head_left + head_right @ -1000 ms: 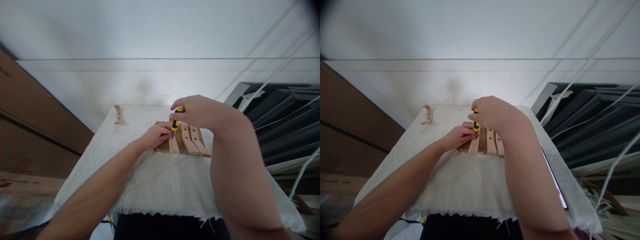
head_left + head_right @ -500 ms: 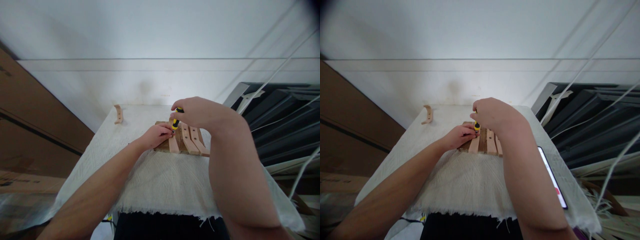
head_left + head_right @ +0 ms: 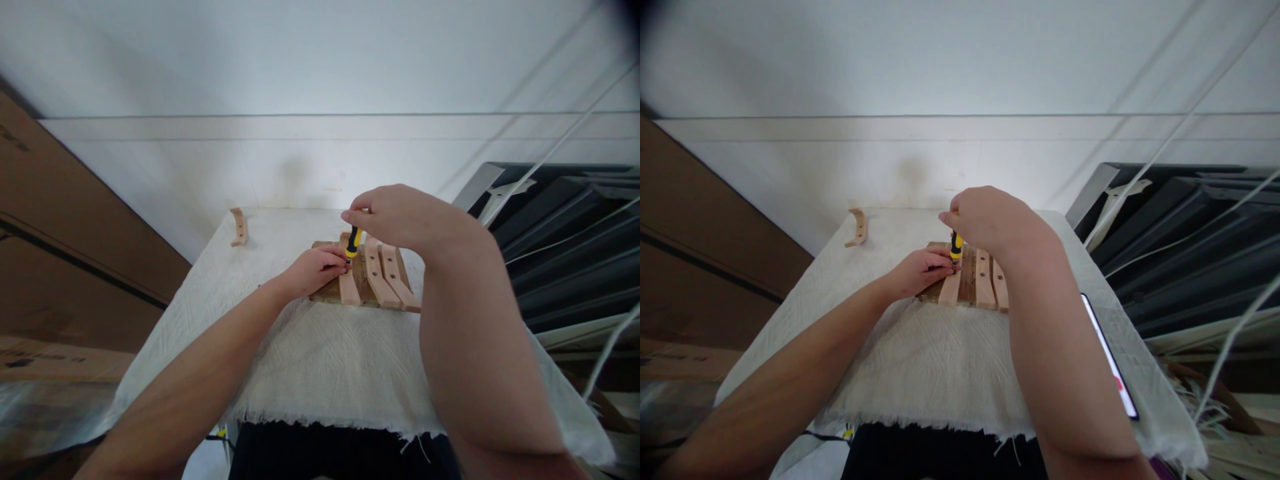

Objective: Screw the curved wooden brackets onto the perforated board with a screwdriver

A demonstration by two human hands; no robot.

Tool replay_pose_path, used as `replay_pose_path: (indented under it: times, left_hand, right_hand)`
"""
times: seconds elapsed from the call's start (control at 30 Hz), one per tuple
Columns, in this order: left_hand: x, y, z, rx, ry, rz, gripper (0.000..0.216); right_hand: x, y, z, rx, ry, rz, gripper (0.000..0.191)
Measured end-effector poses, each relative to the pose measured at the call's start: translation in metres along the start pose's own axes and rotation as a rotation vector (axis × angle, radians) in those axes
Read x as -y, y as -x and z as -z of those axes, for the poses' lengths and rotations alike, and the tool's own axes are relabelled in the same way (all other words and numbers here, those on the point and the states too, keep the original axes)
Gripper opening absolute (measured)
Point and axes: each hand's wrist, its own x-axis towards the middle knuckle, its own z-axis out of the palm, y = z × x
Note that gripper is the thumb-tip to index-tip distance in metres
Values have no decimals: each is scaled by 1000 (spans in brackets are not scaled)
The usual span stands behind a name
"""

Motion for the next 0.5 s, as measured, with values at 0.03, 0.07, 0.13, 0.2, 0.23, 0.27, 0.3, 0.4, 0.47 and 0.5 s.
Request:
replay_pose_path:
  times: [0.03, 0.07, 0.13, 0.2, 0.23, 0.27, 0.3, 0.4, 0.47, 0.5]
  left_hand:
    - [0, 0, 0, -2, 2, -4, 19]
    - [0, 0, 0, -5, 1, -9, 19]
    - [0, 0, 0, -9, -4, -15, 20]
    - [-1, 0, 0, -9, -10, -13, 20]
    - [-1, 0, 0, -6, -12, -9, 20]
    - [-1, 0, 0, -4, -16, -5, 20]
    - [-1, 0, 0, -2, -20, 0, 20]
    - [-2, 0, 1, 2, -29, 5, 20]
    - [-2, 0, 1, 0, -31, -1, 19]
    - [-2, 0, 1, -1, -32, -4, 20]
  right_hand:
    - [-1, 1, 2, 37, -7, 19, 43]
    - [-3, 2, 4, 73, -12, 33, 42]
    - [-6, 3, 5, 122, -9, 41, 41]
    - [-9, 2, 3, 96, 24, -12, 44]
    - [-9, 1, 1, 57, 46, -60, 48]
    - [-9, -1, -2, 13, 65, -105, 51]
    - [-9, -3, -4, -25, 77, -135, 54]
    - [-7, -4, -7, -41, 35, -77, 49]
    - [-6, -1, -3, 20, -31, 17, 41]
    - [-6, 1, -1, 53, -58, 54, 39]
